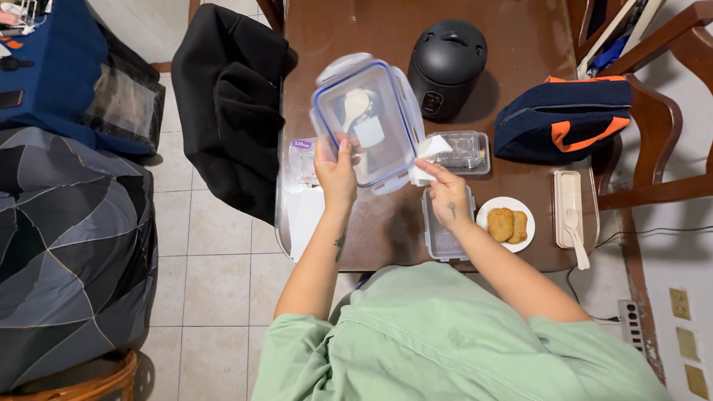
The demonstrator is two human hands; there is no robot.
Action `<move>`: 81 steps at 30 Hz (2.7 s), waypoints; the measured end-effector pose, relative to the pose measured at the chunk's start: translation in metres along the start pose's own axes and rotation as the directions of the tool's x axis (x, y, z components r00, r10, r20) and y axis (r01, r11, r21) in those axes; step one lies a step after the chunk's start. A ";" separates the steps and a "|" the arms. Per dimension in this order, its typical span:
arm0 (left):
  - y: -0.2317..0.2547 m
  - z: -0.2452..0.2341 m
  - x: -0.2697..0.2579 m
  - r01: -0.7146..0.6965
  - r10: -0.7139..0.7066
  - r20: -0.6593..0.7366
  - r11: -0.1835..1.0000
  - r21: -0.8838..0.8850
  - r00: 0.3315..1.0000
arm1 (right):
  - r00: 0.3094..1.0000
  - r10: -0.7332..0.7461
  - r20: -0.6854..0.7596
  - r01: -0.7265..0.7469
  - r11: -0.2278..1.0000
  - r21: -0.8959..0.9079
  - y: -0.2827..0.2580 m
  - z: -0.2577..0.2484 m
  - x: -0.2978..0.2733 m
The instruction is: The person wipes plastic food containers and the table with a tissue, opens a rice cooker, and spoons rice into a rectangular container using a rice paddle. They press and level the rice, place the lid on the filled container, and wipe the table surface.
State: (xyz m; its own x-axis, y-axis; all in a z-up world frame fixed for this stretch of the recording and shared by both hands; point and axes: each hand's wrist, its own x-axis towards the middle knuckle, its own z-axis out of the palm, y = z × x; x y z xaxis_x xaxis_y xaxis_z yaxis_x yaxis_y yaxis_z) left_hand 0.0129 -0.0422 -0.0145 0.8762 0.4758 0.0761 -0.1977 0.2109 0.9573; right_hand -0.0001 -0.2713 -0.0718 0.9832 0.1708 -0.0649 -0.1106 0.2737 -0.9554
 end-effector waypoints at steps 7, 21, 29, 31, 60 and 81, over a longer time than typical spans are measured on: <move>-0.028 0.012 -0.012 -0.014 0.001 -0.051 0.970 -0.242 0.999 | 0.989 0.127 0.073 -0.141 0.958 0.251 0.036 0.024 -0.009; -0.082 -0.062 -0.016 0.088 -0.102 0.068 0.978 0.188 0.992 | 0.985 -0.151 0.080 0.139 0.443 -0.886 0.104 -0.125 -0.019; -0.172 -0.130 -0.081 0.530 -0.564 -0.044 0.743 0.408 0.825 | 0.974 0.057 -0.218 -0.223 0.089 -0.971 0.077 -0.157 -0.026; -0.189 -0.138 -0.085 0.533 -0.566 -0.062 0.726 0.435 0.822 | 0.968 0.070 -0.239 -0.244 0.075 -0.967 0.089 -0.161 -0.021; -0.174 -0.030 -0.092 0.363 -0.453 0.157 0.842 0.398 0.878 | 0.896 0.429 0.114 -0.337 0.823 -0.457 0.048 -0.135 -0.016; -0.121 0.008 -0.119 0.507 -0.493 0.462 0.856 0.103 0.738 | 0.894 0.392 0.216 -0.354 0.915 -0.195 0.130 -0.109 0.034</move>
State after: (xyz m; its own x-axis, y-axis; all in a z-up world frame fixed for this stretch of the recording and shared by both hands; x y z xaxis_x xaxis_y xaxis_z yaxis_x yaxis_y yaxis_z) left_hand -0.0636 -0.1314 -0.1370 0.9466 -0.1474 -0.2867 0.3205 0.3335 0.8866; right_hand 0.0345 -0.3329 -0.2295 0.8044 0.4641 -0.3708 -0.4209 0.0050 -0.9071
